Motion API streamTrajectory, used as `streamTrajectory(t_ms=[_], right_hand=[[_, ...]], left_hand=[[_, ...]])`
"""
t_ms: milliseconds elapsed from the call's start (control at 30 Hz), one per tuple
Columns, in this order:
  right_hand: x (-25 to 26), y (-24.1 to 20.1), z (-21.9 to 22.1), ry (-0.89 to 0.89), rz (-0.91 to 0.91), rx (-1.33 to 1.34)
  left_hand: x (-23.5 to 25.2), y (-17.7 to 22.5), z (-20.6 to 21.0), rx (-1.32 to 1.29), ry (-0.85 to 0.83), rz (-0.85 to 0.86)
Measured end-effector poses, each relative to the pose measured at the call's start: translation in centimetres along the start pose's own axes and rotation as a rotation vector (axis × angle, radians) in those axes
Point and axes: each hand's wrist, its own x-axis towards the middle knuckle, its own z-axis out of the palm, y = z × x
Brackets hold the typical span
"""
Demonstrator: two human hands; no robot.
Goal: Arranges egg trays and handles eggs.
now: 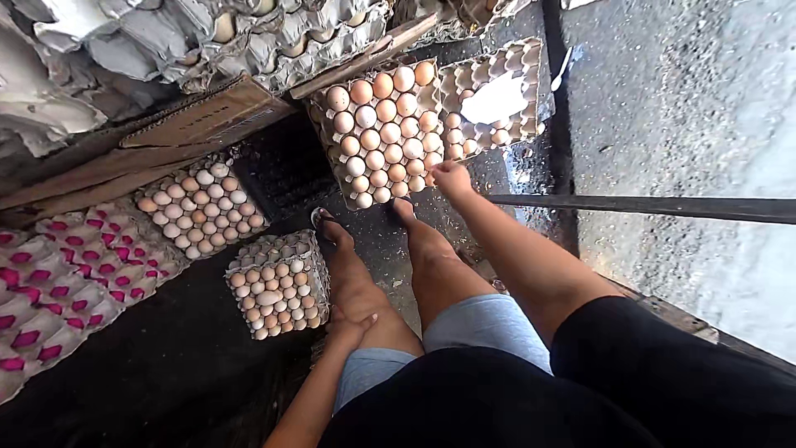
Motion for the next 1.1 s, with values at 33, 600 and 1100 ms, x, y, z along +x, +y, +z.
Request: streamTrajectory(t_ms=[33,600,1100], right_hand=[[-0.5,-0.1,0.7,-0.003,-0.006,-0.010],[-0.4,-5.4,6.5,0.103,-0.177,-0.258],[-0.8,-3.8,2.5,-0.120,-0.114,0.455]], left_hand=[[-0.8,0.7,-0.5,0.007,-0.006,-0.013],[-1.7,1.1,-1.2,0.041,-0.027,-0.029],[-2.3,1.5,-1.4,0.042,-0.045,-0.045]])
